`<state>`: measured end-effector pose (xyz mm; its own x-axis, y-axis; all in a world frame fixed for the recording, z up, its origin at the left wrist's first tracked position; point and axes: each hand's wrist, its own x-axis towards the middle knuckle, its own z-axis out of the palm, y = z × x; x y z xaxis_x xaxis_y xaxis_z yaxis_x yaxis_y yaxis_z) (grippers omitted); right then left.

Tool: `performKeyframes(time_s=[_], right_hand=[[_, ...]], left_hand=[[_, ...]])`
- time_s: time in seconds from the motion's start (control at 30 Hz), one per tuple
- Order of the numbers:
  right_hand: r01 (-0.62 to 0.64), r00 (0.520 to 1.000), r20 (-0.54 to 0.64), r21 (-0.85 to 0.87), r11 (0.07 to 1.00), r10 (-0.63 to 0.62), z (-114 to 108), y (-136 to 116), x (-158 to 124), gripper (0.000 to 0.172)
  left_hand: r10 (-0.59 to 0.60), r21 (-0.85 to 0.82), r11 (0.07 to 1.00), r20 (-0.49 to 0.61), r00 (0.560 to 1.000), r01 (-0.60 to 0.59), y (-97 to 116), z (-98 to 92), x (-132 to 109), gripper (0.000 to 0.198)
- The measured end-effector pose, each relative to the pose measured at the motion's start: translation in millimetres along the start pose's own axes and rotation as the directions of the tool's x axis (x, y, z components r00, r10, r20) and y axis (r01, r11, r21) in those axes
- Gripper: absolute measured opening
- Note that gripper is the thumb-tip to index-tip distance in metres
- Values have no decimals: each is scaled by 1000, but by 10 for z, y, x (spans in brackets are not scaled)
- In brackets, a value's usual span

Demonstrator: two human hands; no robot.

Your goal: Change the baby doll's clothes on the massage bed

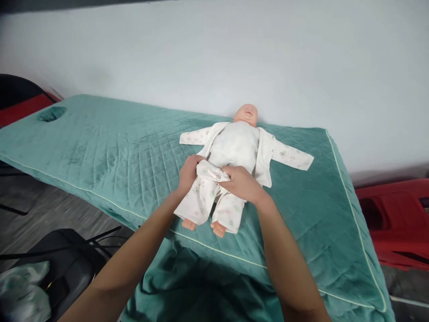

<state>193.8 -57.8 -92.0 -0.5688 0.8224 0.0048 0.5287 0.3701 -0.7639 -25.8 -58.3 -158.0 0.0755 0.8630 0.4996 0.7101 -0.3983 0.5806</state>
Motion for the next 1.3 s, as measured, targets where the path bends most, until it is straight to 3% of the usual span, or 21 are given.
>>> performKeyframes(time_s=[0.1, 0.27, 0.4, 0.5, 0.63, 0.7, 0.77, 0.87, 0.93, 0.97, 1.03, 1.1, 1.2, 1.3], right_hand=[[-6, 998, -58, 13, 1000, 7, 23, 13, 23, 11], [-6, 991, -132, 20, 1000, 9, 73, -17, 41, 19], [14, 988, -156, 106, 994, 3, 59, 0, 20, 21], [58, 992, -120, 276, 959, -25, 5, 49, -19, 32], [82, 976, -219, 420, 904, 13, -45, 103, -71, 31], [102, 943, -330, 423, 900, 48, -65, 127, -87, 27], [138, 877, -472, 422, 896, 87, -105, 177, -94, 25], [132, 684, -707, 361, 923, 179, -213, 347, -100, 25], [-13, 551, -798, 285, 959, 244, -290, 515, -105, 24], [-113, 512, -813, 255, 960, 277, -318, 604, -108, 25], [-299, 503, -791, 218, 929, 347, -341, 769, -108, 30], [-418, 541, -737, 183, 890, 405, -325, 894, -95, 40], [-504, 566, -695, 134, 853, 443, -279, 987, -55, 49], [-520, 537, -692, 179, 835, 483, -260, 998, -13, 51]], left_hand=[[59, 89, 994, -24, 998, -57, 1, 30, -9, 15], [138, 161, 978, -43, 989, -130, 14, 17, -75, 21], [95, 125, 988, -16, 995, -93, 9, 6, -88, 23], [50, 49, 997, 18, 999, -51, 20, -6, -109, 23], [-28, -47, 998, 22, 999, 29, 45, -37, -153, 29], [-96, -92, 991, -41, 995, 92, 36, -51, -159, 35], [-213, -142, 971, -141, 967, 194, -5, -57, -131, 35], [-432, -238, 895, -255, 865, 377, -140, -49, 10, 25], [-512, -311, 845, -240, 825, 435, -268, -27, 176, 21], [-532, -351, 822, -192, 825, 449, -336, -11, 276, 22], [-528, -410, 783, -42, 848, 467, -463, 31, 493, 27], [-468, -402, 787, 104, 878, 467, -557, 78, 704, 32], [-365, -306, 858, 200, 909, 412, -622, 141, 940, 34], [-316, -292, 871, 283, 906, 395, -630, 157, 1032, 36]])
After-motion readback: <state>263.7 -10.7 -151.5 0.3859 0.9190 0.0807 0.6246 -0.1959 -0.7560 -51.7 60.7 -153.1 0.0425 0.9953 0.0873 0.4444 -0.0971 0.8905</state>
